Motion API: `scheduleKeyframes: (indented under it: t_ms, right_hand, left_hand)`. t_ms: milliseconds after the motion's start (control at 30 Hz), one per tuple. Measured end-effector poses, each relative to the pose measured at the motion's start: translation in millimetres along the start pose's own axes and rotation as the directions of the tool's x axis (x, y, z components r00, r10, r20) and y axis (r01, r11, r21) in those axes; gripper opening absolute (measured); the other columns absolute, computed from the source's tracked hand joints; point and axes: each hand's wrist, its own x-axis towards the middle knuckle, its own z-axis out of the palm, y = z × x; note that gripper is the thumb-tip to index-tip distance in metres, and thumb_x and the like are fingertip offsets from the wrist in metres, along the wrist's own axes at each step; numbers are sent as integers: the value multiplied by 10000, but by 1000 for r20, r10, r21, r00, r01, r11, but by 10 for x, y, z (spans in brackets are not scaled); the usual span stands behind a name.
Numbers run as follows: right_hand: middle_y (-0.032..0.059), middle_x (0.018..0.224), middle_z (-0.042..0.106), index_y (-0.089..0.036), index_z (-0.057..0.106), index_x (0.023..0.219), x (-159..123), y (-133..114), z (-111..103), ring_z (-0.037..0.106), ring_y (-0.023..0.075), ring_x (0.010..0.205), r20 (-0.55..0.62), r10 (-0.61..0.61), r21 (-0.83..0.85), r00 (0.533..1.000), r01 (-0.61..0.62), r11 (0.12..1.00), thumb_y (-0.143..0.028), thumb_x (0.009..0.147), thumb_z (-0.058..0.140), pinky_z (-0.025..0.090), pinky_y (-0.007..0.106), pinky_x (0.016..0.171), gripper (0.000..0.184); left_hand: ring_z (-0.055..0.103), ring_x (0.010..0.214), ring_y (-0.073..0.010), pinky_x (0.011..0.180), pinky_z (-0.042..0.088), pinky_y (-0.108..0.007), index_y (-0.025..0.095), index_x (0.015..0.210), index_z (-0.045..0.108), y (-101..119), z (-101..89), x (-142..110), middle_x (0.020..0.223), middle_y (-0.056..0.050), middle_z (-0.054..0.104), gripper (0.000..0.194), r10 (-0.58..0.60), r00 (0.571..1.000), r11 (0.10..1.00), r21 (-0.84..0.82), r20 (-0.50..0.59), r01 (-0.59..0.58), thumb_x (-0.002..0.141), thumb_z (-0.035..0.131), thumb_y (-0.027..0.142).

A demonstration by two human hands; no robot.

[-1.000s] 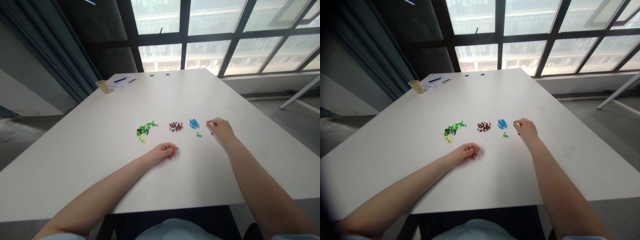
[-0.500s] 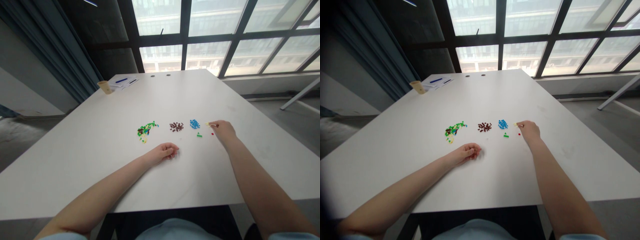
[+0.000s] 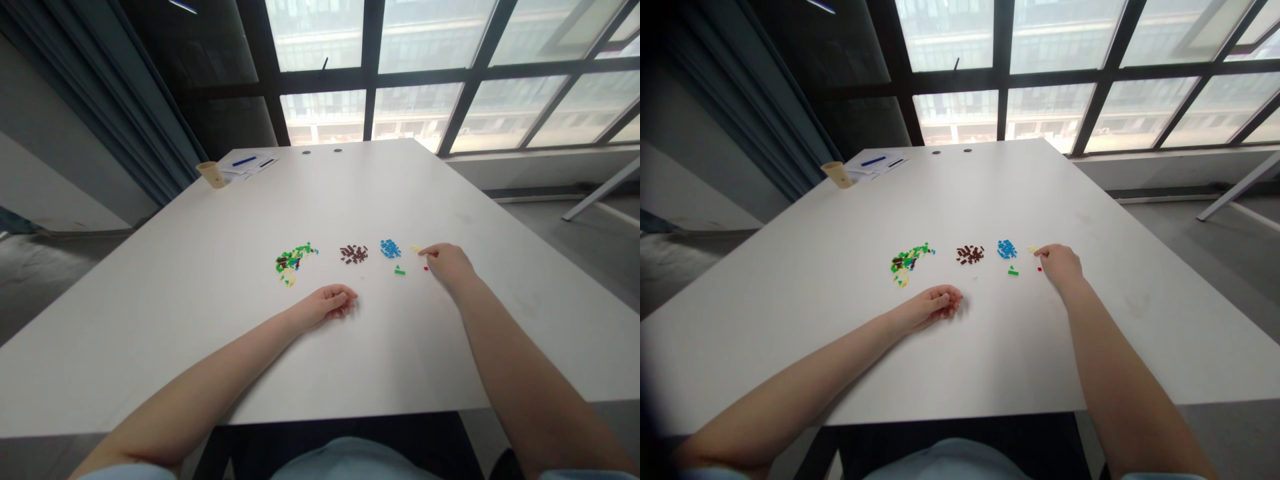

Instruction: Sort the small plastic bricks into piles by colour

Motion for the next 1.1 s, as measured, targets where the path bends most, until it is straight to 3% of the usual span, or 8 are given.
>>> scheduleKeyframes:
  t_ms: [100, 200, 300, 400, 533, 633, 833, 1100]
  right_hand:
    - [51, 726, 660, -210, 731, 821, -12, -22, -30, 509, 139, 572, -66, -27, 68, 997, 31, 997, -188, 678, 462, 352, 247, 554, 305]
    - [24, 583, 594, -187, 717, 768, -61, -111, -68, 469, 122, 519, -69, -101, 124, 992, 109, 986, -193, 659, 461, 330, 235, 536, 278]
    - [1, 516, 537, -180, 701, 732, -138, -235, -82, 433, 114, 490, -41, -188, 178, 981, 193, 965, -210, 652, 450, 307, 231, 520, 265]
    - [-8, 490, 509, -176, 693, 714, -211, -340, -75, 409, 110, 475, -17, -235, 218, 972, 233, 948, -224, 648, 437, 297, 232, 519, 268]
    - [-9, 483, 495, -173, 686, 705, -251, -395, -61, 397, 110, 480, 6, -281, 235, 960, 272, 933, -229, 648, 423, 293, 234, 530, 276]
    - [-8, 476, 486, -167, 685, 707, -250, -393, -56, 395, 111, 483, 16, -294, 234, 956, 282, 930, -235, 652, 419, 295, 235, 535, 280]
    - [-7, 476, 479, -166, 686, 726, -270, -416, -82, 400, 116, 492, 35, -306, 227, 951, 291, 929, -241, 663, 411, 305, 235, 541, 292]
    - [-2, 490, 493, -168, 687, 725, -295, -436, -86, 420, 121, 511, 28, -332, 234, 943, 317, 919, -245, 673, 404, 317, 233, 550, 297]
  left_hand:
    - [495, 601, -77, 560, 343, -203, 137, 837, 586, 34, 16, -6, 694, -15, 559, 395, 44, 997, 998, 40, -62, -41, 650, 700, 466]
    - [494, 613, -94, 549, 348, -209, 152, 855, 581, 197, -101, -29, 716, -23, 565, 341, 201, 964, 941, 307, -177, -140, 712, 626, 458]
    - [513, 705, -135, 616, 387, -242, 167, 850, 618, 489, -381, -130, 797, -43, 597, 277, 441, 874, 616, 777, -202, -131, 734, 576, 416]
    - [526, 739, -158, 708, 415, -284, 176, 767, 630, 763, -691, -305, 819, -43, 605, 215, 446, 880, 315, 949, -163, 16, 724, 544, 368]
    - [548, 739, -173, 676, 434, -282, 183, 806, 592, 872, -933, -478, 849, -38, 611, 280, 216, 946, 319, 933, -240, 164, 647, 612, 412]
    - [555, 749, -185, 661, 439, -281, 191, 879, 583, 801, -995, -484, 859, -37, 603, 390, 153, 960, 325, 929, -236, 177, 591, 661, 443]
    - [534, 648, -168, 561, 418, -258, 190, 833, 596, 696, -961, -393, 792, -38, 588, 219, 220, 950, 279, 948, -220, 155, 662, 548, 318]
    - [514, 677, -164, 639, 411, -268, 180, 769, 611, 727, -912, -362, 765, -39, 571, 158, 372, 921, 127, 989, -117, 74, 692, 491, 250]
